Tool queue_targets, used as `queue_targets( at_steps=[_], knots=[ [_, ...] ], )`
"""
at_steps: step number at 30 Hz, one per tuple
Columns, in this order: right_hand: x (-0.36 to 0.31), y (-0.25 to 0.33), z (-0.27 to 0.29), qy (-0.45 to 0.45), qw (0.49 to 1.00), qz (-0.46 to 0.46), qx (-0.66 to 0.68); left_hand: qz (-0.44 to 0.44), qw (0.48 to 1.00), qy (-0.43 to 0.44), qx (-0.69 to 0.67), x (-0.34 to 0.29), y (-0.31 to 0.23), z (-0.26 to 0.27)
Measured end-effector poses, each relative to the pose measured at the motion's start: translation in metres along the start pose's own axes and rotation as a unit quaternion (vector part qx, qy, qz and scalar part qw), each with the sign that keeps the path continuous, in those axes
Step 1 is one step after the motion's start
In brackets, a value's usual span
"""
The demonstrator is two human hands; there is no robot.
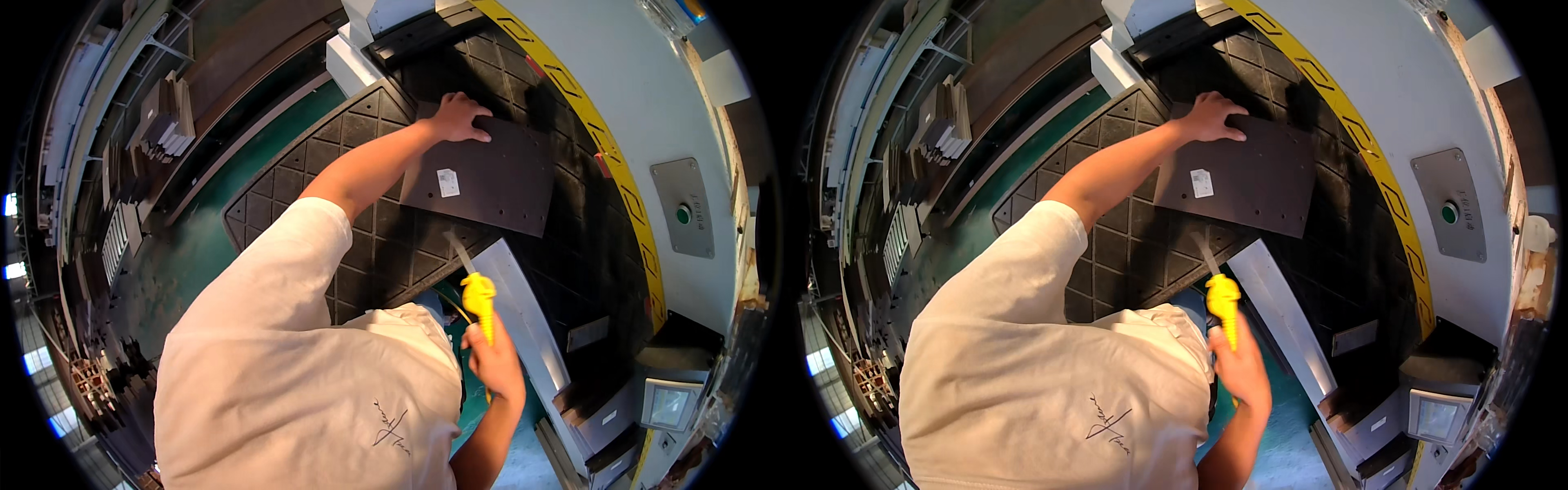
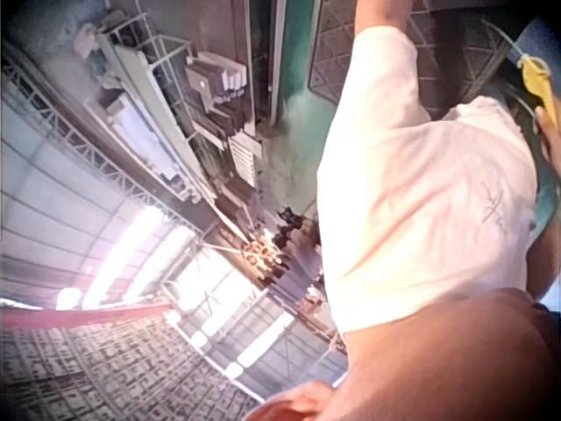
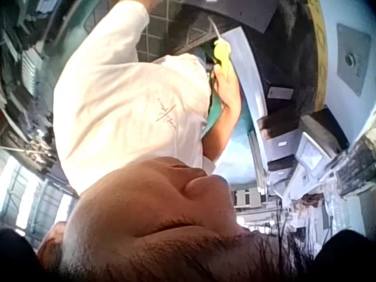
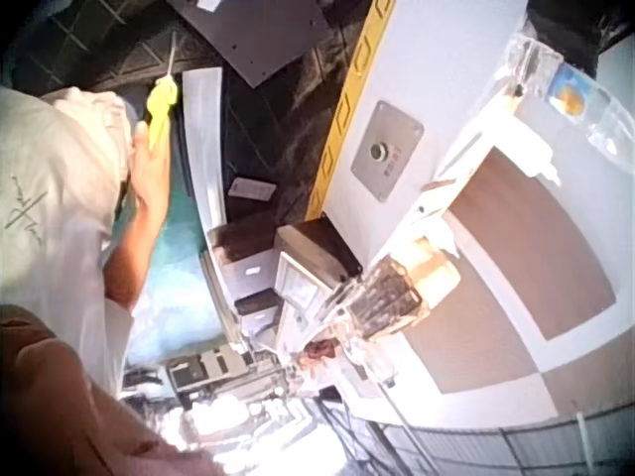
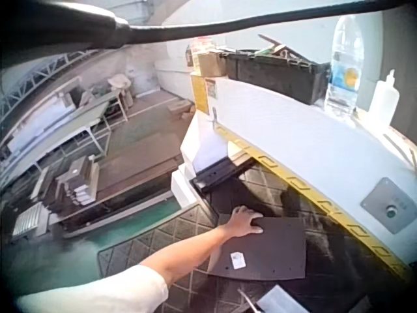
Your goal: The person repeatedly scans rectangular brown panels using a yellow handheld scanner. They pick up a panel, scan its surface, place it into a machine slot, and then retrieve it to repeat the process. The person also stacks the panels on a nearby table.
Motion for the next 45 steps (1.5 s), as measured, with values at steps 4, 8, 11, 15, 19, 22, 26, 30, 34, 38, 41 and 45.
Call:
queue_targets(
  at_steps=[4,8,11,15,19,22,26,30,34,38,41,45],
  knots=[
    [0.02,0.004,0.111,-0.29,0.952,0.086,0.053,-0.097,0.989,-0.083,-0.068,-0.018,-0.061,-0.015],
    [0.06,0.04,0.106,-0.283,0.953,0.094,0.057,-0.002,0.973,-0.199,-0.117,-0.058,-0.076,0.01],
    [0.089,0.051,0.049,-0.159,0.979,0.125,0.017,0.153,0.962,-0.195,-0.115,-0.145,-0.097,0.017],
    [0.085,0.066,-0.001,-0.077,0.985,0.15,0.021,0.13,0.985,0.015,-0.111,-0.242,-0.178,-0.021],
    [0.074,0.063,0.055,-0.244,0.951,0.184,0.04,0.05,0.996,0.016,-0.076,-0.231,-0.219,-0.031],
    [0.054,0.05,0.105,-0.377,0.898,0.191,0.122,0.032,0.999,-0.021,-0.015,-0.206,-0.214,-0.036],
    [0.04,0.032,0.101,-0.255,0.908,0.164,0.289,0.013,0.993,-0.12,-0.002,-0.15,-0.184,-0.037],
    [0.008,0.019,0.06,-0.051,0.902,0.122,0.411,-0.035,0.983,-0.179,0.004,-0.082,-0.153,-0.038],
    [-0.019,-0.014,0.062,-0.056,0.844,0.156,0.51,-0.047,0.983,-0.176,0.0,-0.012,-0.149,-0.042],
    [-0.046,0.003,0.066,-0.071,0.829,0.229,0.506,-0.052,0.986,-0.159,0.005,0.043,-0.154,-0.051],
    [-0.067,0.038,0.06,-0.176,0.841,0.239,0.453,-0.051,0.989,-0.136,-0.004,0.071,-0.154,-0.061],
    [-0.079,0.085,0.055,-0.26,0.835,0.282,0.396,-0.042,0.992,-0.121,-0.001,0.082,-0.159,-0.062]
  ],
)
Point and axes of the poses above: each hand's wrist, its own x-axis towards the middle knuckle, its own z-axis out of the back of the hand, y = z × x, the point moved 10 cm from there along x, towards the middle knuckle, and after that the axes turned 13 degrees about x, right-handed, at the moved point
